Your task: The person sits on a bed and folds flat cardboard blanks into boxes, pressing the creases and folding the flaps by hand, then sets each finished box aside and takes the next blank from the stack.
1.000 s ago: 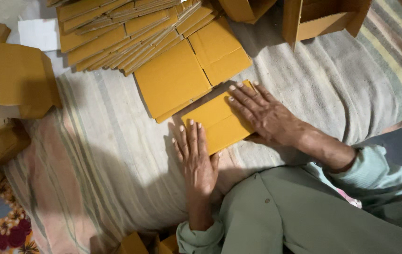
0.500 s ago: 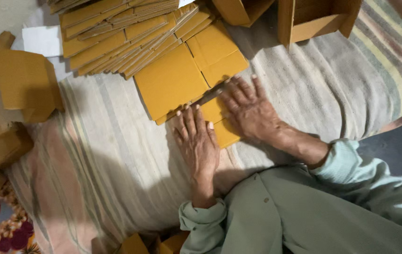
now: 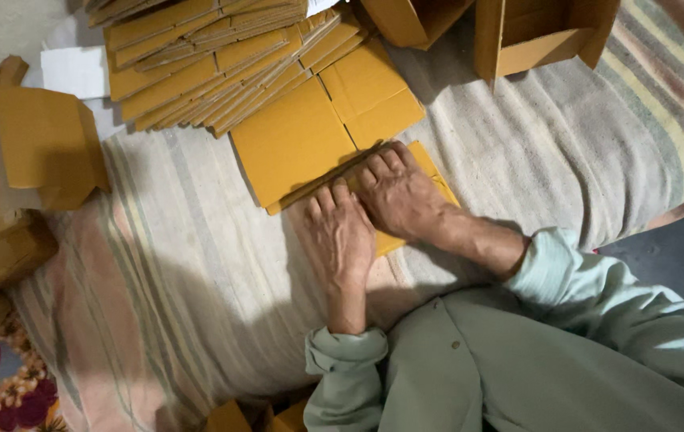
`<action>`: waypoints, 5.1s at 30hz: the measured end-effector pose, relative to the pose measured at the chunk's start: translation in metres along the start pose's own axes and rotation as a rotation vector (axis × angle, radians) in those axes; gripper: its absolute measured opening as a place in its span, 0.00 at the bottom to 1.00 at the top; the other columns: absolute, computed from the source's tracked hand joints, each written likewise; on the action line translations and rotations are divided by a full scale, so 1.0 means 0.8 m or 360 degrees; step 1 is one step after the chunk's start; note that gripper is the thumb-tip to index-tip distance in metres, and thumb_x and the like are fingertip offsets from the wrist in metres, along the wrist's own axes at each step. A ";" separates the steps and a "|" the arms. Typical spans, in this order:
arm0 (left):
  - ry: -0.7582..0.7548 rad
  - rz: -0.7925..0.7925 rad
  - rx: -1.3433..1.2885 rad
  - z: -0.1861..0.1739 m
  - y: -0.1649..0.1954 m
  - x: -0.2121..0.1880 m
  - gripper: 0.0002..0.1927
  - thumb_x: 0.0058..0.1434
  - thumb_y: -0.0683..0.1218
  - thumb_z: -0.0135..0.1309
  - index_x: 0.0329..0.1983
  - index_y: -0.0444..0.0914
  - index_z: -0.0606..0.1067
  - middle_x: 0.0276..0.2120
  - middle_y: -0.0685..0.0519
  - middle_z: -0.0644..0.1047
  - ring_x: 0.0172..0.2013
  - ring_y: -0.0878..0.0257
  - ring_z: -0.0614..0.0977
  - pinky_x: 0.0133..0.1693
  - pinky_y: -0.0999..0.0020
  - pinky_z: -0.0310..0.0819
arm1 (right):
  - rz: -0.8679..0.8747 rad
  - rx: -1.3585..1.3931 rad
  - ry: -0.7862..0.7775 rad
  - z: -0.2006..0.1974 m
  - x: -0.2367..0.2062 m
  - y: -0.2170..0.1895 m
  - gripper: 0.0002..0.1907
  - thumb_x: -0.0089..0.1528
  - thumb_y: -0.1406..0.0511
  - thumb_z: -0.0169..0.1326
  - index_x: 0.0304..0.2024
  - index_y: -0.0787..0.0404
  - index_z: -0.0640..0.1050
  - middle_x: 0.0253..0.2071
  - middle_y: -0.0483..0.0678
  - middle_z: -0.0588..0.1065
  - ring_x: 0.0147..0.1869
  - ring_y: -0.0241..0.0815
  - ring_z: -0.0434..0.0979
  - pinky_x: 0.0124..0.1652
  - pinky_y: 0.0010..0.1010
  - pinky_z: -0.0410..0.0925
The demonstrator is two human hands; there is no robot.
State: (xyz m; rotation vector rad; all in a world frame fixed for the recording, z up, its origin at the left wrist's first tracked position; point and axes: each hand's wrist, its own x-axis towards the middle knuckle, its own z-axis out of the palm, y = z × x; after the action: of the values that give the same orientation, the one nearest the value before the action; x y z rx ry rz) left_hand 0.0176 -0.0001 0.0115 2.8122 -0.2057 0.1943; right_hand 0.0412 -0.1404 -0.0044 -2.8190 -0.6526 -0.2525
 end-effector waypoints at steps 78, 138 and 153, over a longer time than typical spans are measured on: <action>0.0280 0.0044 -0.0661 0.029 -0.048 -0.012 0.22 0.74 0.55 0.43 0.60 0.34 0.73 0.55 0.37 0.75 0.58 0.39 0.72 0.60 0.44 0.64 | 0.0021 -0.0099 0.0305 -0.025 -0.008 0.009 0.18 0.65 0.57 0.55 0.45 0.66 0.78 0.40 0.55 0.75 0.50 0.55 0.74 0.62 0.59 0.59; 0.0269 0.0114 -0.0990 0.030 -0.058 -0.015 0.20 0.75 0.53 0.46 0.62 0.36 0.72 0.58 0.43 0.75 0.62 0.46 0.74 0.62 0.49 0.67 | 0.0004 -0.0107 0.0248 -0.028 -0.007 0.010 0.19 0.65 0.57 0.54 0.47 0.67 0.78 0.40 0.55 0.75 0.51 0.54 0.74 0.62 0.59 0.59; 0.0164 0.0057 -0.0963 0.021 -0.057 -0.019 0.22 0.75 0.53 0.44 0.66 0.35 0.70 0.61 0.39 0.73 0.62 0.42 0.73 0.63 0.48 0.66 | 0.0039 -0.0057 0.0180 -0.034 -0.006 0.005 0.26 0.66 0.50 0.54 0.47 0.68 0.78 0.43 0.57 0.76 0.53 0.56 0.73 0.62 0.61 0.59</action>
State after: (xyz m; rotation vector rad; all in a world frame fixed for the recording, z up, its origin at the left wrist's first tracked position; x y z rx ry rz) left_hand 0.0122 0.0389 -0.0203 2.1939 -0.2428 0.2374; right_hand 0.0353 -0.1529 0.0200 -2.8197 -0.5944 -0.4197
